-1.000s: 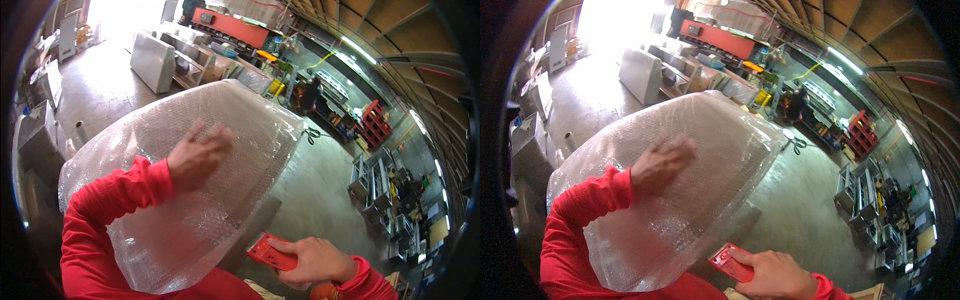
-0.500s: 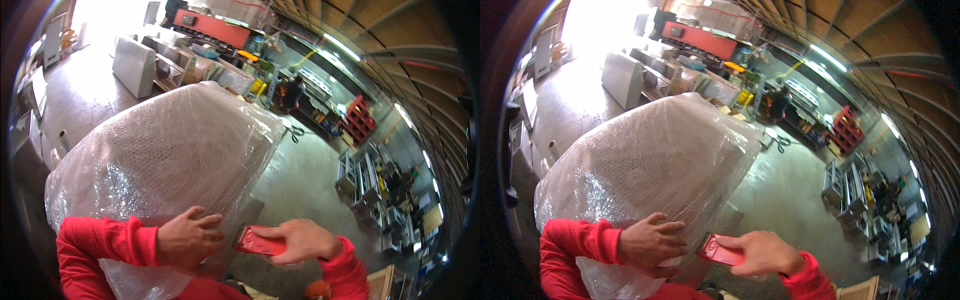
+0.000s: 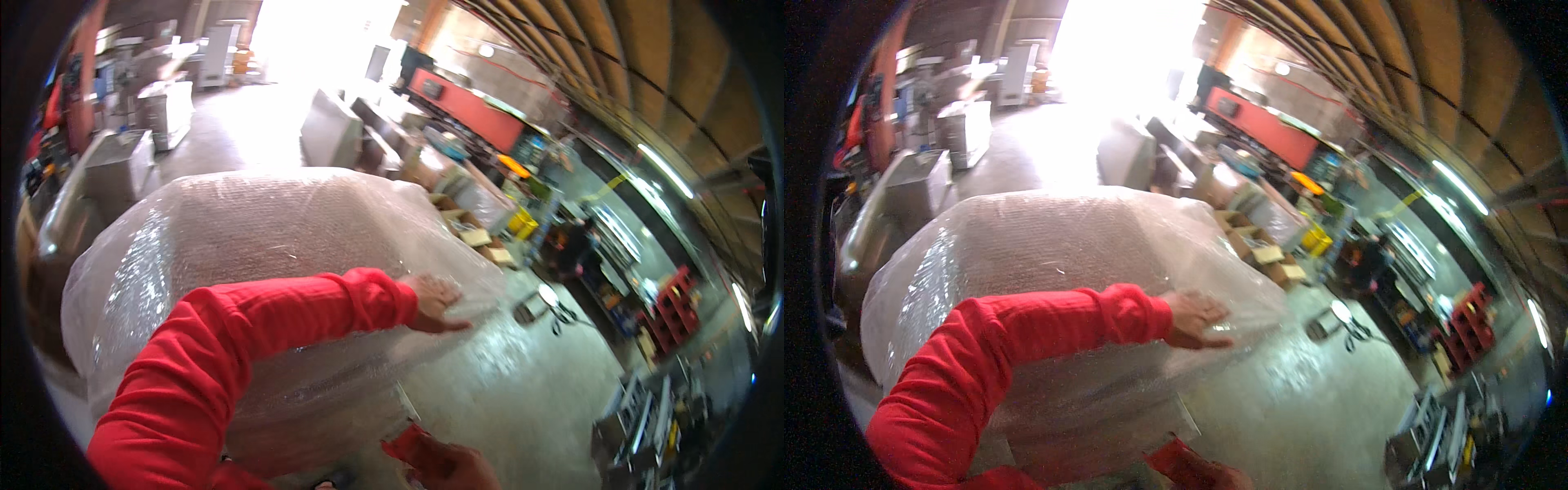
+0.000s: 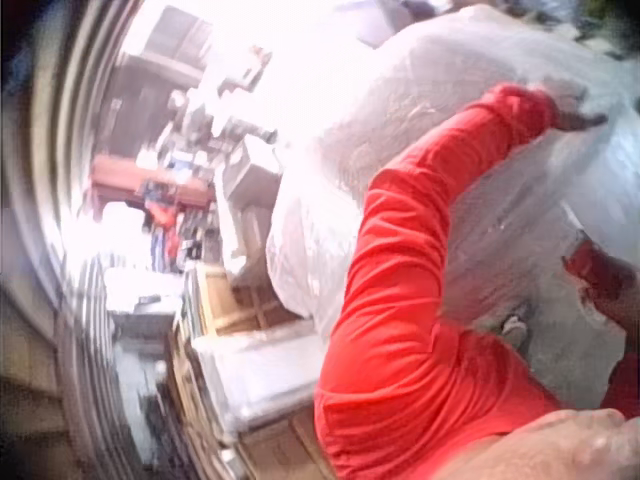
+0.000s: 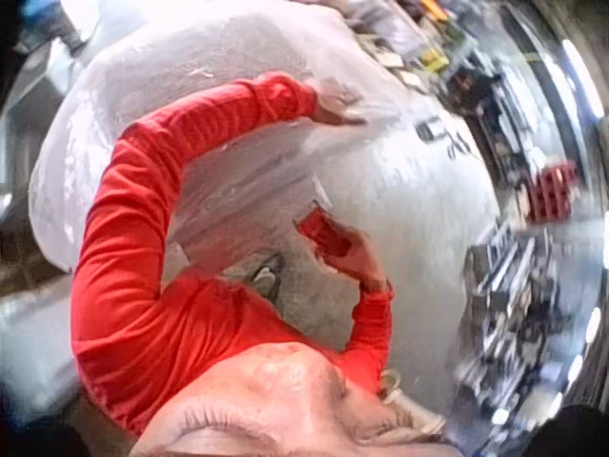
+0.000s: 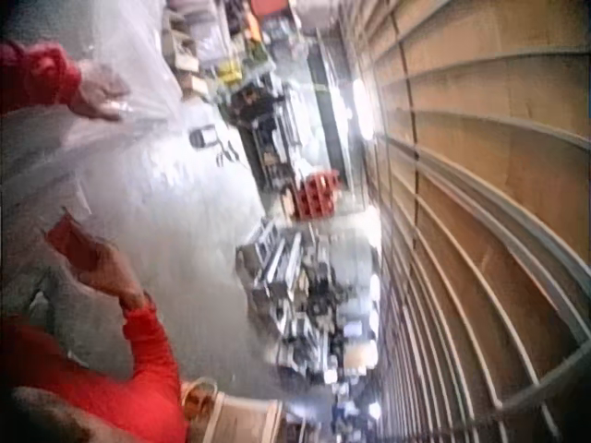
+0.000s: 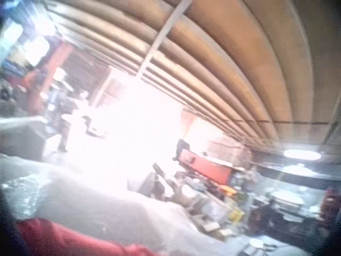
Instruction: The person wraps a large piece of furniture with bubble wrap and secures it using a handheld tape dispenser. They move around the item to cover all sides, applying tape to hold the wrap in place.
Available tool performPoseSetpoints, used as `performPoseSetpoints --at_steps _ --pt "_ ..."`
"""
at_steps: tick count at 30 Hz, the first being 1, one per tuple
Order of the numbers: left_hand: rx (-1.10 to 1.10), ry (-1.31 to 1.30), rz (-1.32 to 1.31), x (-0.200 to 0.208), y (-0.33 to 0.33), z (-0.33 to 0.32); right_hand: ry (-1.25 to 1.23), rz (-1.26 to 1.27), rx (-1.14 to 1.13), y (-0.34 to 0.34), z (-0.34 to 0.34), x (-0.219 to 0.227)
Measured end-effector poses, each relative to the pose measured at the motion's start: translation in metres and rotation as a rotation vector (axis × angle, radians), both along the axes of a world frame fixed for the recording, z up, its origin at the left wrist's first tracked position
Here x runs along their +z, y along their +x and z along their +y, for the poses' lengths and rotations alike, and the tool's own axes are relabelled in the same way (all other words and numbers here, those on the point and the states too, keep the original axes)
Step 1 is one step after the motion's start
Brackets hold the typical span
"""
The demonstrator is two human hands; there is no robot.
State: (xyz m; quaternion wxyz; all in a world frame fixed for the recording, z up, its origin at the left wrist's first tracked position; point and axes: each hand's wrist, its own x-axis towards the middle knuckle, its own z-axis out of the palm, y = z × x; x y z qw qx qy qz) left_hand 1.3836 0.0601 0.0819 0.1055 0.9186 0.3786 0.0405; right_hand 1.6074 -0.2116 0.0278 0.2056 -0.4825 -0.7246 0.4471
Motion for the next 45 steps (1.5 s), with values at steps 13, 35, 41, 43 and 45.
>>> performPoseSetpoints --at_steps 13,35,41,43,45 --pt "0.443 -1.254 -0.954 0.009 0.010 -0.174 0.747 0.033 0.140 0.056 0.070 0.088" --pt "0.859 0.120 -0.334 0.028 -0.143 0.027 0.464 -0.496 0.455 -0.074 0.252 0.193" --pt "0.638 0.503 -0.127 0.000 -0.128 0.012 0.281 -0.677 0.516 -0.100 0.271 0.198" --pt "0.490 0.184 -0.057 -0.005 -0.118 0.003 0.301 -0.612 0.493 -0.089 0.273 0.189" --pt "0.478 0.134 -0.012 -0.010 -0.123 -0.002 0.242 -0.620 0.532 -0.079 0.263 0.191"
